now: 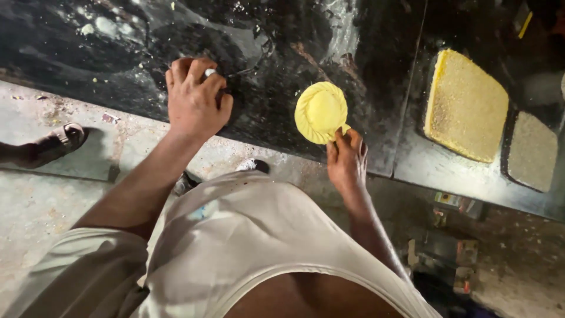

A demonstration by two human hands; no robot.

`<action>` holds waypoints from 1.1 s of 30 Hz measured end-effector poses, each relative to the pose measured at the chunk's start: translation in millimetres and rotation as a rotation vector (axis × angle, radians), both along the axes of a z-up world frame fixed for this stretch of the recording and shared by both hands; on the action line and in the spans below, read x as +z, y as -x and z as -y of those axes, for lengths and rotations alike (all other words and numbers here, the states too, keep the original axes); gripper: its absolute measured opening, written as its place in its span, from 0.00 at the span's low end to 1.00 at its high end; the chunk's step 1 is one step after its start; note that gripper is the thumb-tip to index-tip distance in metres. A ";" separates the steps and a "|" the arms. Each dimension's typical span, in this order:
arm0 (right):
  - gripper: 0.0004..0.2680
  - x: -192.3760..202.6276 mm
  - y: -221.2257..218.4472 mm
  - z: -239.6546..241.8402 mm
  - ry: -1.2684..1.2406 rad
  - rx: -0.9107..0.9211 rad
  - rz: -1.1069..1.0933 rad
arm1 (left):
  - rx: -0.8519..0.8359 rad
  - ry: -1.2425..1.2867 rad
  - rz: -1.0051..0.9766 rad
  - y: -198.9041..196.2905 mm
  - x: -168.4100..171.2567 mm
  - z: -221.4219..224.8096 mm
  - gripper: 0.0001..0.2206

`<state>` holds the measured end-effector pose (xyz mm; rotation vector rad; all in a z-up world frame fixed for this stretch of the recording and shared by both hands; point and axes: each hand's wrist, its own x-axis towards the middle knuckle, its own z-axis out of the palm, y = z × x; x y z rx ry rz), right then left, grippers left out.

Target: Crimp edges of circular dough pieces on a bakery workstation.

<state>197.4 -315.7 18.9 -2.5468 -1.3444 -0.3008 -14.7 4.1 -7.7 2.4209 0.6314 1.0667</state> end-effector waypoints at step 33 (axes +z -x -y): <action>0.11 -3.5 23.3 -9.7 0.056 -0.270 -0.021 | -0.105 0.043 0.044 6.5 -4.5 -8.6 0.05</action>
